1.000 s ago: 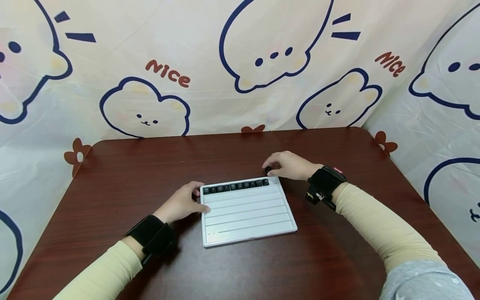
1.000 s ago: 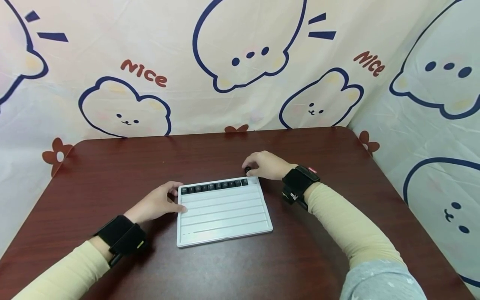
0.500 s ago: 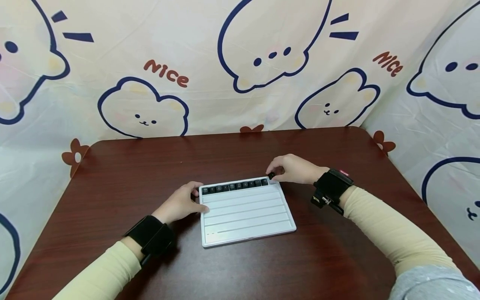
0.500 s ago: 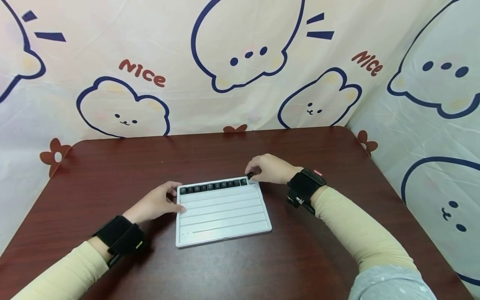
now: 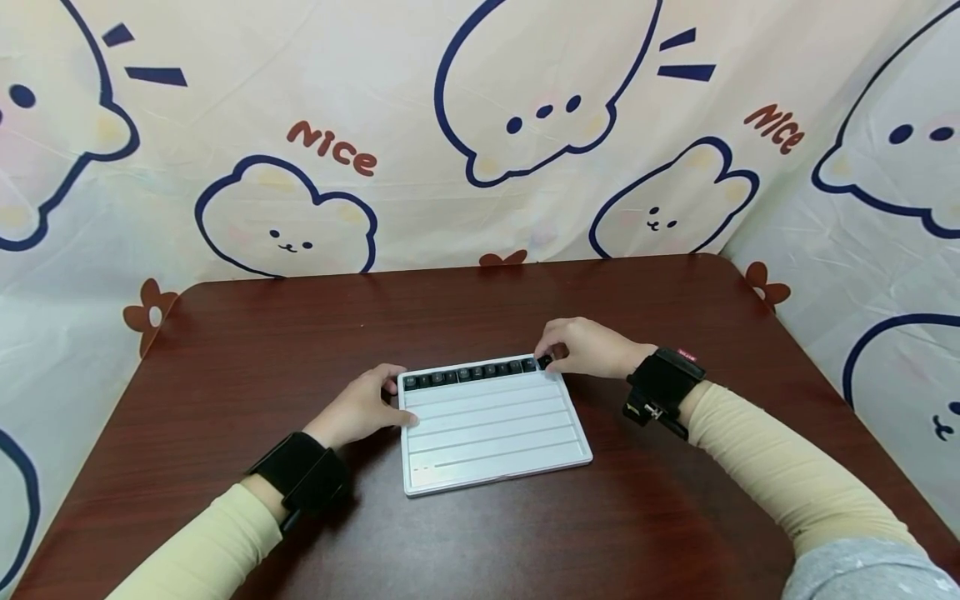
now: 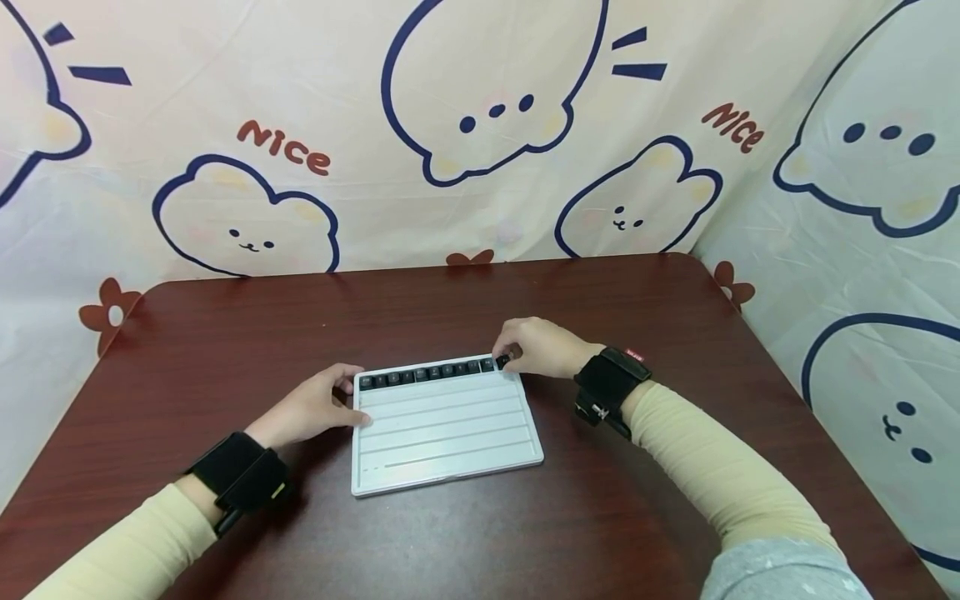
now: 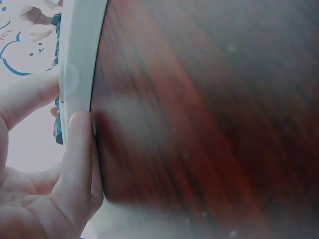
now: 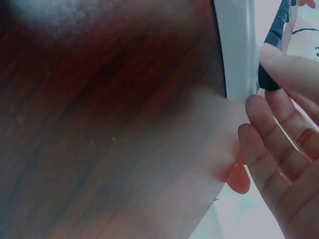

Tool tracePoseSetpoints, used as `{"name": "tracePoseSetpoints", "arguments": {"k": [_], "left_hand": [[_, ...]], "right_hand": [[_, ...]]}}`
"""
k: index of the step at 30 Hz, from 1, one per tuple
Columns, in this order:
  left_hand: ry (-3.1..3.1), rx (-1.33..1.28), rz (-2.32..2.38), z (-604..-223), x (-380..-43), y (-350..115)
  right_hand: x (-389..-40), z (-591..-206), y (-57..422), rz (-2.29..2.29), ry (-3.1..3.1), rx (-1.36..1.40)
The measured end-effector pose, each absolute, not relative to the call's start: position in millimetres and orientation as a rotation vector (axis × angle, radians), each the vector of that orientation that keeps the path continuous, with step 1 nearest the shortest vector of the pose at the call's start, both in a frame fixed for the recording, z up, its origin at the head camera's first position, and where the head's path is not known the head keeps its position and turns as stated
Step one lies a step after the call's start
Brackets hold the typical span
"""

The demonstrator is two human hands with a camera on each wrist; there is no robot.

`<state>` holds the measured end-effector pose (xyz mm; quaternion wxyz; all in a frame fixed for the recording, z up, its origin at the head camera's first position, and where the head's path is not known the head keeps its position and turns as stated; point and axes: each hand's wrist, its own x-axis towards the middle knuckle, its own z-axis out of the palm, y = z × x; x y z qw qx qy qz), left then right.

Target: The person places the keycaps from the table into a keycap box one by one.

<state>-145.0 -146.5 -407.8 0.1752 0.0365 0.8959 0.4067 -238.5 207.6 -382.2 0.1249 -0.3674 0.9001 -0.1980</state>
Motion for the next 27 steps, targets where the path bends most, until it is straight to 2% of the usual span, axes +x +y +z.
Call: {"name": "tracePoseSetpoints", "arguments": {"k": [27], "left_hand": [[2.538,0.111,1.149,-407.3,-145.6,-146.8]], "right_hand": [[-234.0,-386.6,204.5,-0.583,2.694,-1.023]]}}
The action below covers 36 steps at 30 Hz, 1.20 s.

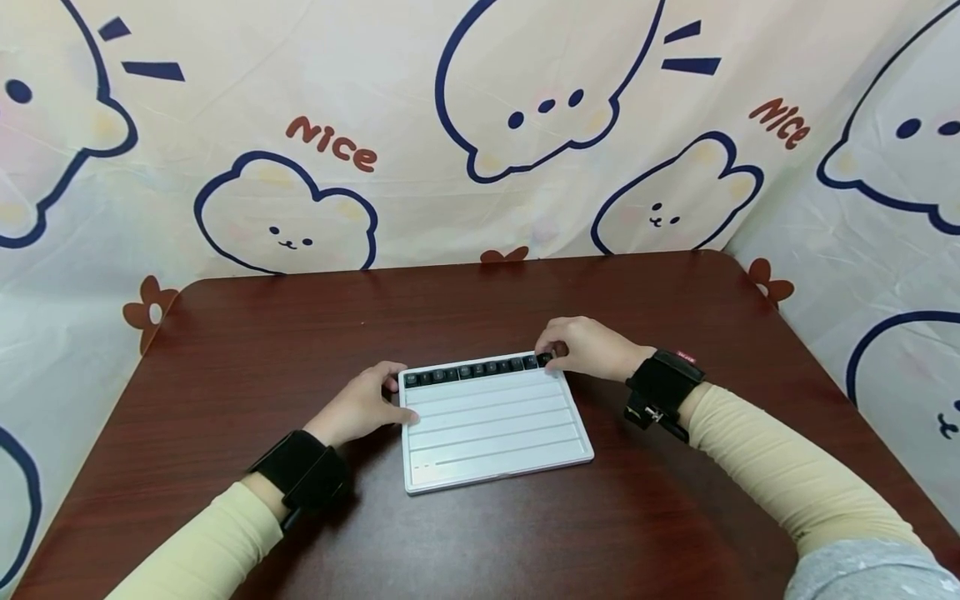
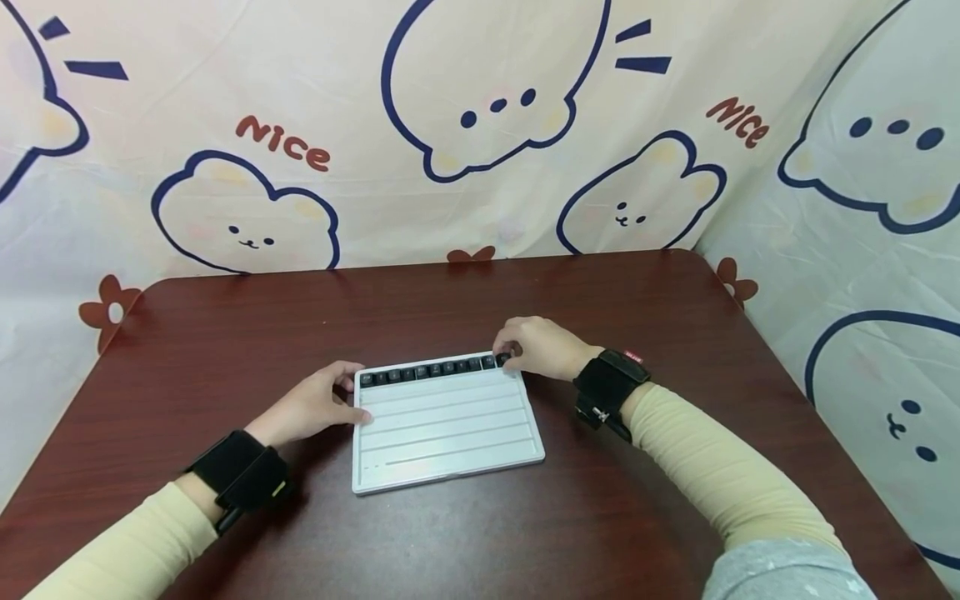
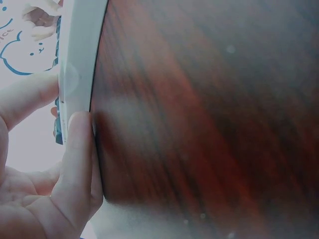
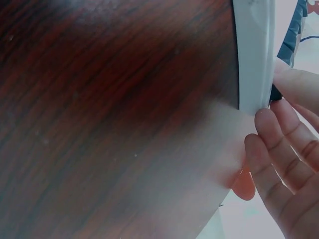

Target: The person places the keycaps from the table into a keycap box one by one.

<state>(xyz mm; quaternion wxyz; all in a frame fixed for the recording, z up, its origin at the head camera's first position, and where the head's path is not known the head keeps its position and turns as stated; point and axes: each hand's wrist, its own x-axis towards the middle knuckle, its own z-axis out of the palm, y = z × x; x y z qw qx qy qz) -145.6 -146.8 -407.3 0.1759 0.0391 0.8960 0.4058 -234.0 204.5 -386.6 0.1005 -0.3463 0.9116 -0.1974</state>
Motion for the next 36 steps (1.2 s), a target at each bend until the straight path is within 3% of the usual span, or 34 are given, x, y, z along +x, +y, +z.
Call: {"name": "tracePoseSetpoints", "arguments": {"k": [36], "left_hand": [[2.527,0.116,1.152,-411.5,-152.7,-148.4]], "right_hand": [[-237.6,-394.2,208.3,-0.618,2.725,-1.005]]}}
